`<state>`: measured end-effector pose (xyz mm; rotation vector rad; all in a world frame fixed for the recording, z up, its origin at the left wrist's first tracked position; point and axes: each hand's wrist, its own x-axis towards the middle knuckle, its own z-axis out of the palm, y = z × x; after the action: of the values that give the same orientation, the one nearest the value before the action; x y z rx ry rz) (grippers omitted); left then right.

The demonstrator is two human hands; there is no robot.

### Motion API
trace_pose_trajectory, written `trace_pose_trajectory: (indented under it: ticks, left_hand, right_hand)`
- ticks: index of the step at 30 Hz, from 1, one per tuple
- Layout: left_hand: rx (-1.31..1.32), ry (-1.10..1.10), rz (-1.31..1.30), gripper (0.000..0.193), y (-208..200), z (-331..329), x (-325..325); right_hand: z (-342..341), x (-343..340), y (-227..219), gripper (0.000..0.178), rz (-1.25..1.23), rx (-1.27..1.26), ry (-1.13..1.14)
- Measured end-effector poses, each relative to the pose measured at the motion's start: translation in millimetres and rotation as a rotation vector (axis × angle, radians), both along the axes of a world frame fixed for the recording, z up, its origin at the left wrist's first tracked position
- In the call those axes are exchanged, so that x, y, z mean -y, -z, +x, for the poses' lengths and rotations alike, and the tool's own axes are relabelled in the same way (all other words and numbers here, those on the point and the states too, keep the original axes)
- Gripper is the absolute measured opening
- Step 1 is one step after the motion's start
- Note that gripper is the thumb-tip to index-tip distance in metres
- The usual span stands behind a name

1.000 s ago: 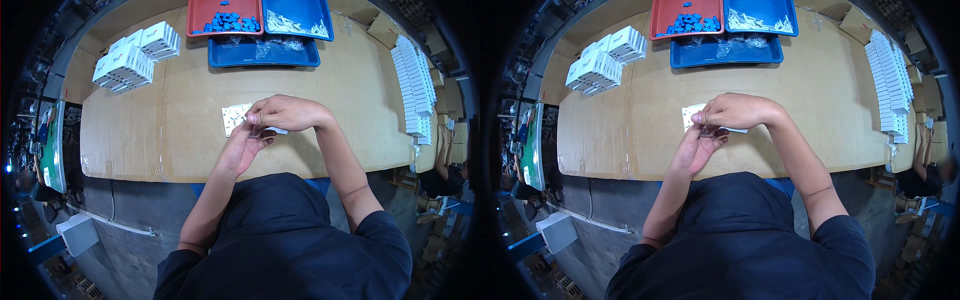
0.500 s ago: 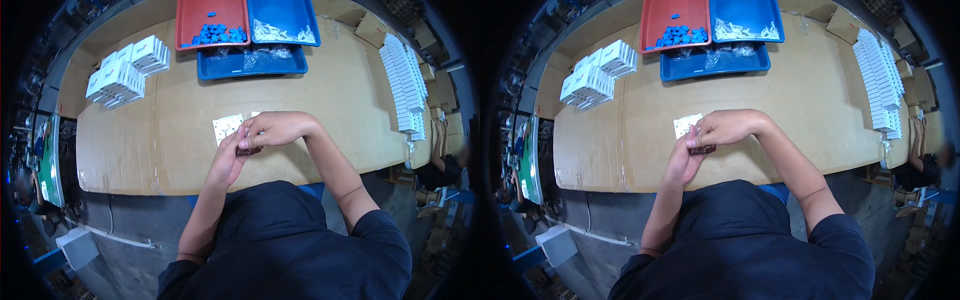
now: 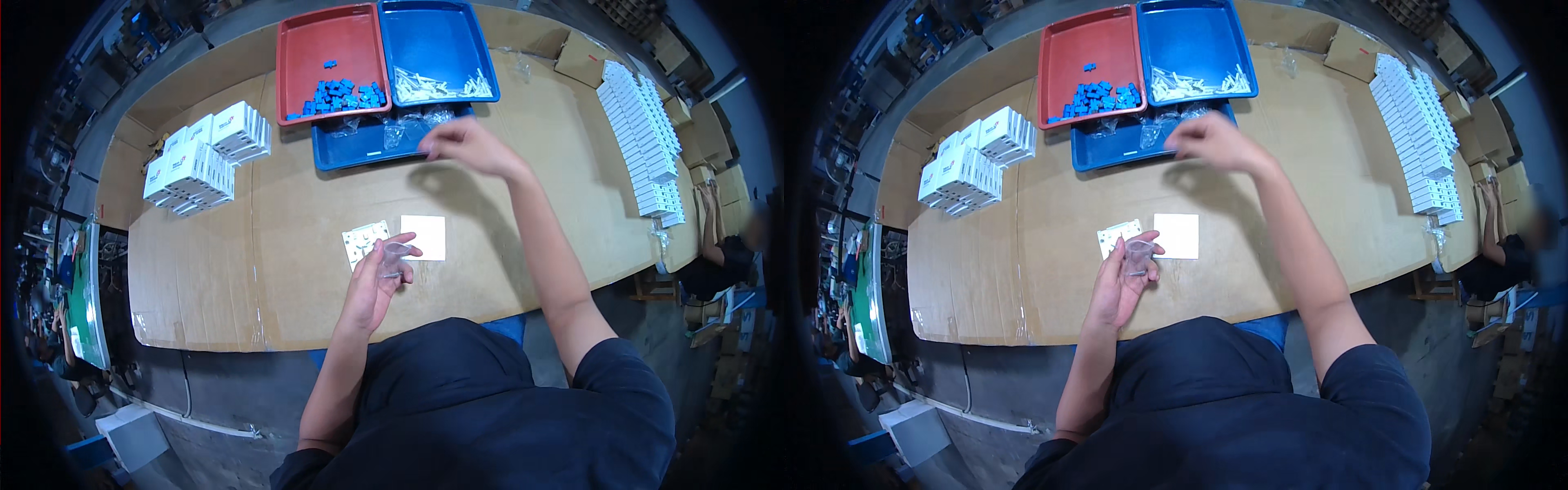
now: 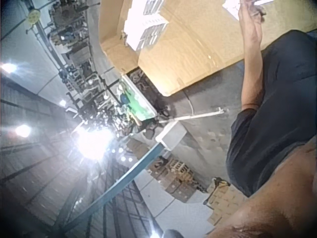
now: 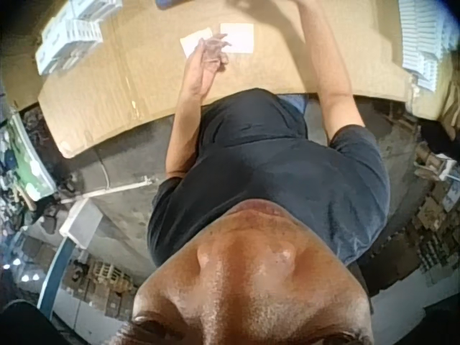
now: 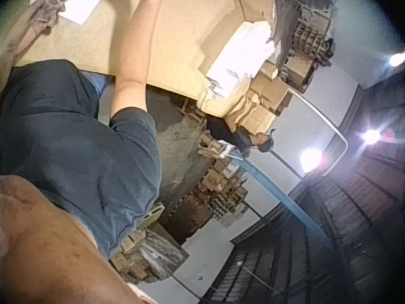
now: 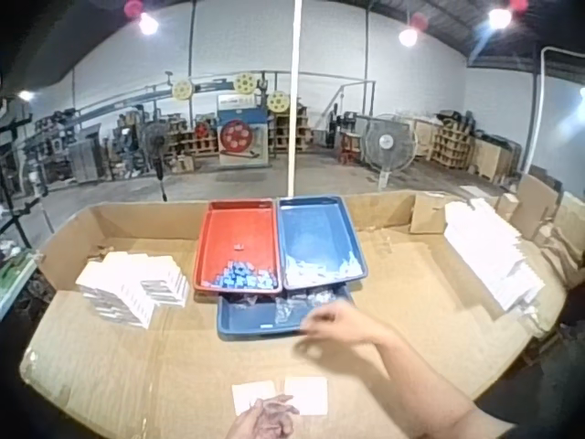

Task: The person picks up a blue component and fits it into a white base, then snaps a white cover onto the base and places the unit on a stack. Next, they take a small plastic bag and place several white components and screws inside it.

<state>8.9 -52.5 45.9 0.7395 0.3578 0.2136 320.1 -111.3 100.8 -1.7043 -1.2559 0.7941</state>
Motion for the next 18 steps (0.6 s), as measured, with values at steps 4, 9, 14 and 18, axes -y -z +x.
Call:
trace_pose_trajectory:
  ticks: [4, 9, 14, 18]
  left_hand:
    - [-0.021, 0.004, 0.061, 0.048, 1, -6, 3]
    - [-0.052, 0.009, 0.085, 0.049, 7, -9, 11]
    - [-0.068, 0.030, -0.045, 0.050, 10, -16, 15]
    - [-0.062, 0.023, -0.084, 0.052, 15, -21, 17]
  right_hand:
    - [105, -16, 24, 0.019, 0.066, 0.558, 0.542]
    - [155, -40, 39, 0.019, -0.045, 0.659, 0.632]
    - [150, -67, 49, 0.014, -0.252, 0.880, 0.666]
    - [157, -69, 49, 0.021, -0.264, 0.926, 0.711]
